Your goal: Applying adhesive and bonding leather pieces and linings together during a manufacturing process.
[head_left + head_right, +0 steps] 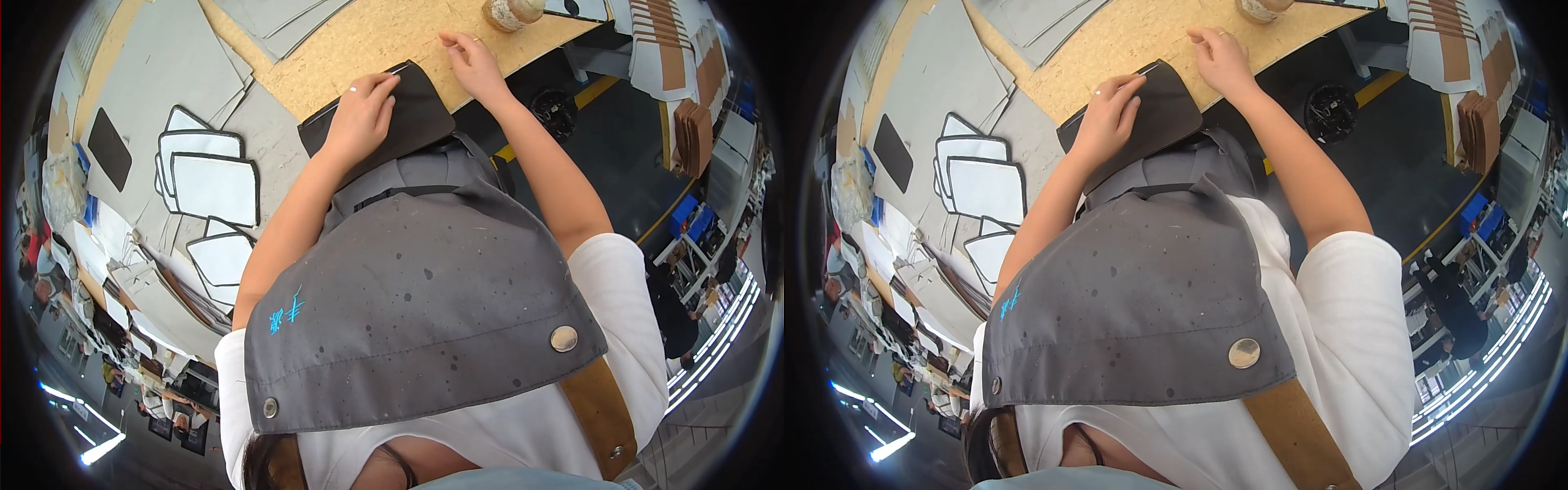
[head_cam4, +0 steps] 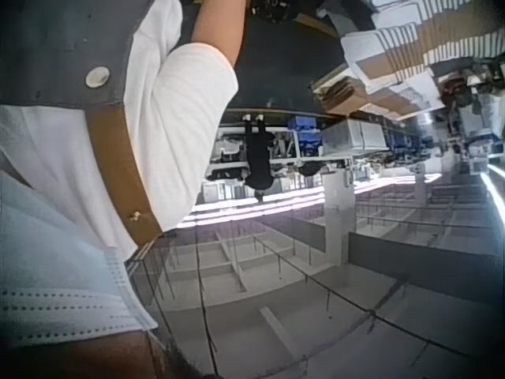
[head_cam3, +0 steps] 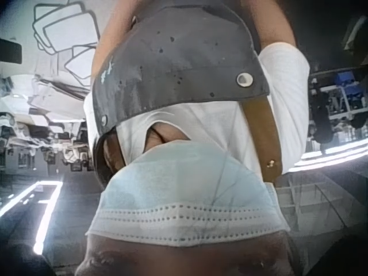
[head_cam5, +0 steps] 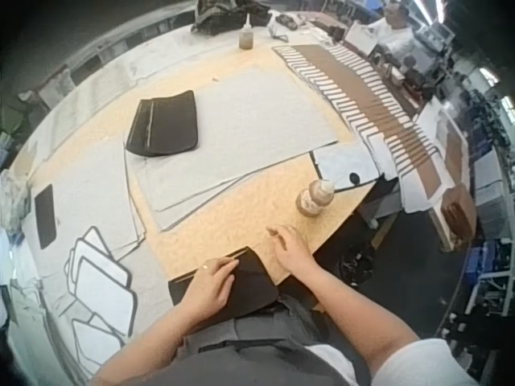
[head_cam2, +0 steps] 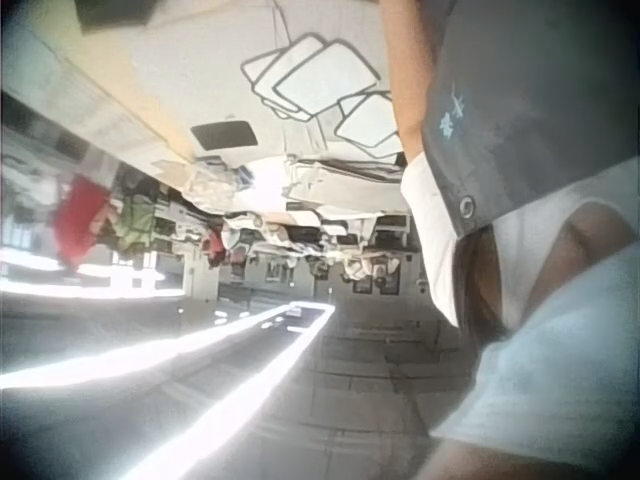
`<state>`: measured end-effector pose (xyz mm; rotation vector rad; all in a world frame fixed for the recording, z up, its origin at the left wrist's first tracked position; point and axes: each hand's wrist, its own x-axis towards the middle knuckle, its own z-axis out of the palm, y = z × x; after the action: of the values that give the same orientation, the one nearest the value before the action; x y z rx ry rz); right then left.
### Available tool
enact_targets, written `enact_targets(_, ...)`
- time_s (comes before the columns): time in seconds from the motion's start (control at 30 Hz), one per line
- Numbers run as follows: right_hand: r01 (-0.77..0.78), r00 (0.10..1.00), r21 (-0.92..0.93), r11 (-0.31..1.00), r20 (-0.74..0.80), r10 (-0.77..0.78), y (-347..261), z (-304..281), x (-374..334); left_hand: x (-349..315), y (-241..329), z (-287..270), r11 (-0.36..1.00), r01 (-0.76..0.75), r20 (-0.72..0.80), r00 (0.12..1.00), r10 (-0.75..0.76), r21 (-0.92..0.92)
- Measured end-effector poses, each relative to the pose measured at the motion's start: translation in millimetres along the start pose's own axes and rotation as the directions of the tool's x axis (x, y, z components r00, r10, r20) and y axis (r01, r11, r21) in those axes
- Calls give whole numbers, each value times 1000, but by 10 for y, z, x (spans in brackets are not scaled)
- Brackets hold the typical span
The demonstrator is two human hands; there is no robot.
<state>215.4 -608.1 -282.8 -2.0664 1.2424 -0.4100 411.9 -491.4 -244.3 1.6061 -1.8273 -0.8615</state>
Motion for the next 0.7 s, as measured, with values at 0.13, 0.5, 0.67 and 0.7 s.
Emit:
enact_targets(0.13,306,940,-20,952,166,-298,-260,-16,-143,-265,-76,85,973,-57,202,979,11,224)
enact_targets(0.5,555,804,-428,713,495,-329,-524,64,-269,-504,-275,74,968,7,217,974,-63,250)
enact_targets(0.67,510,838,-441,738,449,-310,-548,94,-249,-941,-439,-139,960,123,129,979,-160,252)
enact_targets(0.7,518,833,-438,735,454,-316,-559,106,-223,-954,-450,-147,959,131,122,979,-166,252)
